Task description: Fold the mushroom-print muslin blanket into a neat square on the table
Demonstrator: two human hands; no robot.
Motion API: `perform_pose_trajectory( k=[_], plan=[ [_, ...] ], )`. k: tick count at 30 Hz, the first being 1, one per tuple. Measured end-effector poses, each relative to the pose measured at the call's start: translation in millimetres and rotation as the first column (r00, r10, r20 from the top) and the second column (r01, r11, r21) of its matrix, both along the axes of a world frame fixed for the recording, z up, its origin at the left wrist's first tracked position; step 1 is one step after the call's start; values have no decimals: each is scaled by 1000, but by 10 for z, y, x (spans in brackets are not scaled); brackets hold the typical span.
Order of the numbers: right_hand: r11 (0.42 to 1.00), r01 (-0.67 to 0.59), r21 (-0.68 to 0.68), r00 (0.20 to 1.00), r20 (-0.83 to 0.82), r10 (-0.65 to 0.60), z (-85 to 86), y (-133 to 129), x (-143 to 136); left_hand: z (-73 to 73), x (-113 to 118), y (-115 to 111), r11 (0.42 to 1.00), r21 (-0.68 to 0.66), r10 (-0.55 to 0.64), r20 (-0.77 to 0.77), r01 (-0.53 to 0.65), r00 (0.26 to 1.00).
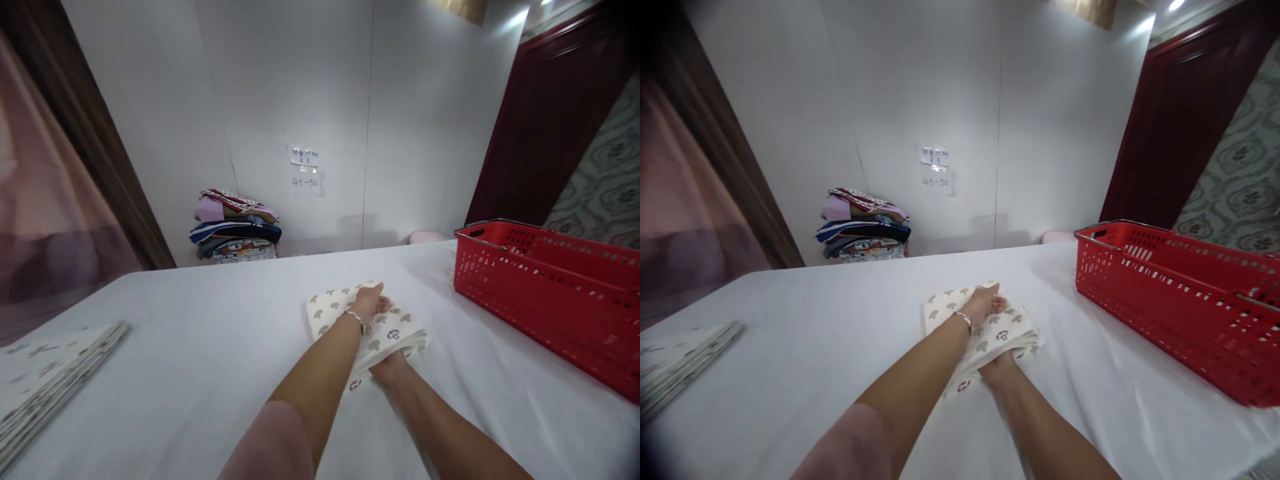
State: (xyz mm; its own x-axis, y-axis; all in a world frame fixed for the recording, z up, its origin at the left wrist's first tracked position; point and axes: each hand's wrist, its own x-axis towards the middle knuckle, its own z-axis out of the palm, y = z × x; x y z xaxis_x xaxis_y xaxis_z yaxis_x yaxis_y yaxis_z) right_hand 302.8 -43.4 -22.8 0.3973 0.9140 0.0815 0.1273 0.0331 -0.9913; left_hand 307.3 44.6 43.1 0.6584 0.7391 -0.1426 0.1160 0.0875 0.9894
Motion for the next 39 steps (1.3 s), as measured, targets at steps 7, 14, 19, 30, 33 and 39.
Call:
perform_pose_trajectory(
  k=[7,14,19,30,33,39],
  plan=[
    [996,-88,1,994,-58,88,152,-70,-28,85,-1029,33,923,385,9,-20,-1,1000],
    [998,-60,-4,990,-126,59,347,-18,53,-271,-1407,-378,619,707,-8,-431,343,902],
    [999,-9,-51,978,-211,-2,357,-49,527,-349,-1148,-452,570,712,7,-503,409,865],
    [948,70,-310,988,-108,-108,273,-471,1226,-469,-1040,-440,570,697,15,-539,435,842],
    [898,175,-404,983,128,-134,379,-336,1252,-440,-1028,-454,572,689,21,-554,445,832],
    [872,313,-377,903,402,-150,361,-216,1350,-371,-1092,-386,633,678,2,-484,374,875]
  ],
)
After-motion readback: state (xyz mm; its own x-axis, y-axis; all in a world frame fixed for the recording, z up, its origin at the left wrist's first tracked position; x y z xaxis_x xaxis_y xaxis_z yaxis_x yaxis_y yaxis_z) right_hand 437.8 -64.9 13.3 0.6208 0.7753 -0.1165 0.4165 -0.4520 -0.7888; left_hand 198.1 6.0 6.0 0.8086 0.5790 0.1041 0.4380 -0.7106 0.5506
